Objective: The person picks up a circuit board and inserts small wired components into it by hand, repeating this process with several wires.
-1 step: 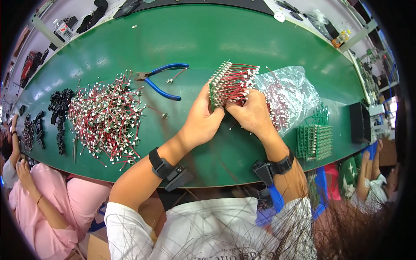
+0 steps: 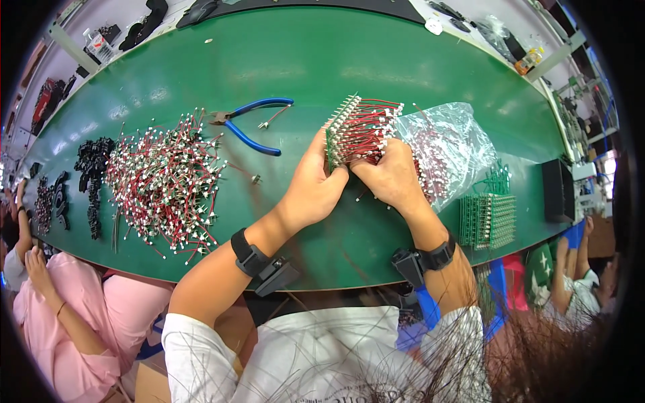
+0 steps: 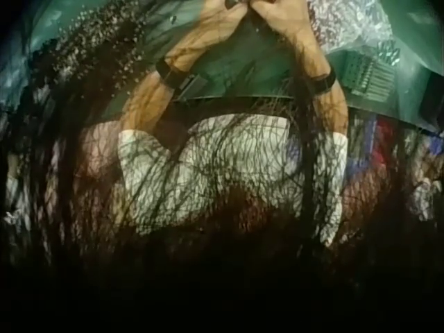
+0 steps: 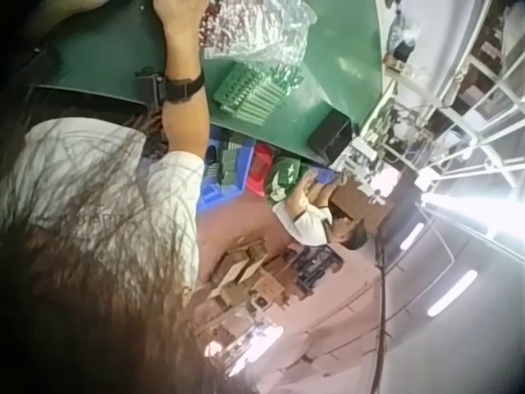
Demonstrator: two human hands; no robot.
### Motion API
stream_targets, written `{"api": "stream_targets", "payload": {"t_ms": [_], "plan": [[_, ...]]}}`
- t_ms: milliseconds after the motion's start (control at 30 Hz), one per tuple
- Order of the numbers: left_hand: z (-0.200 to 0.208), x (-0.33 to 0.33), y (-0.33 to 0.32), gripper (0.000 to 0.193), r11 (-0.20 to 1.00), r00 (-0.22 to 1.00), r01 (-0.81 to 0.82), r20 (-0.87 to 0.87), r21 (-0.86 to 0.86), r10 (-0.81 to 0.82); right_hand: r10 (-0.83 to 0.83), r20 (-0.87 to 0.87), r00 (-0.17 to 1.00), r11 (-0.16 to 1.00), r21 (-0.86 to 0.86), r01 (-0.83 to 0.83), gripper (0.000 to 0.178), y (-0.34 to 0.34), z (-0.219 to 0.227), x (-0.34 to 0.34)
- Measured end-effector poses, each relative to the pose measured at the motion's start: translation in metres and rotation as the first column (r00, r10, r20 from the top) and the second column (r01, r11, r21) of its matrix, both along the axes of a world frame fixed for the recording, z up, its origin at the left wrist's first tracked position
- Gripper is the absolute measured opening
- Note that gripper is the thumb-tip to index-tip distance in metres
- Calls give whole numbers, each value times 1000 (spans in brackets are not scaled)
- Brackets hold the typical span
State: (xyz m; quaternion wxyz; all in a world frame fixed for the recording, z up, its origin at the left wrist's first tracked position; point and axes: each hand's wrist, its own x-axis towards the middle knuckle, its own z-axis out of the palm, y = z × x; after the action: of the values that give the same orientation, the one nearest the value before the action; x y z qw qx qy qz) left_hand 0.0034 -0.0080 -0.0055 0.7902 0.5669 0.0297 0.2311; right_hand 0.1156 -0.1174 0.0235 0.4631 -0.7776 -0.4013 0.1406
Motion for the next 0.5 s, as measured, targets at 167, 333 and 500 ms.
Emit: {"api": "stream_targets", "payload": {"t_ms": [167, 333, 500], "plan": [[-5, 1, 3, 66, 992, 999, -25, -44, 121, 31, -10, -28, 1000, 998, 67, 12, 20, 2, -9, 2], [-2, 0, 2, 66, 993, 998, -55, -20, 102, 57, -20, -18, 1000, 985, 174, 23, 23, 5, -15, -1], [1, -1, 1, 65, 997, 998, -61, -4, 56, 61, -35, -19, 999, 987, 154, 38, 22, 5, -10, -4]]}}
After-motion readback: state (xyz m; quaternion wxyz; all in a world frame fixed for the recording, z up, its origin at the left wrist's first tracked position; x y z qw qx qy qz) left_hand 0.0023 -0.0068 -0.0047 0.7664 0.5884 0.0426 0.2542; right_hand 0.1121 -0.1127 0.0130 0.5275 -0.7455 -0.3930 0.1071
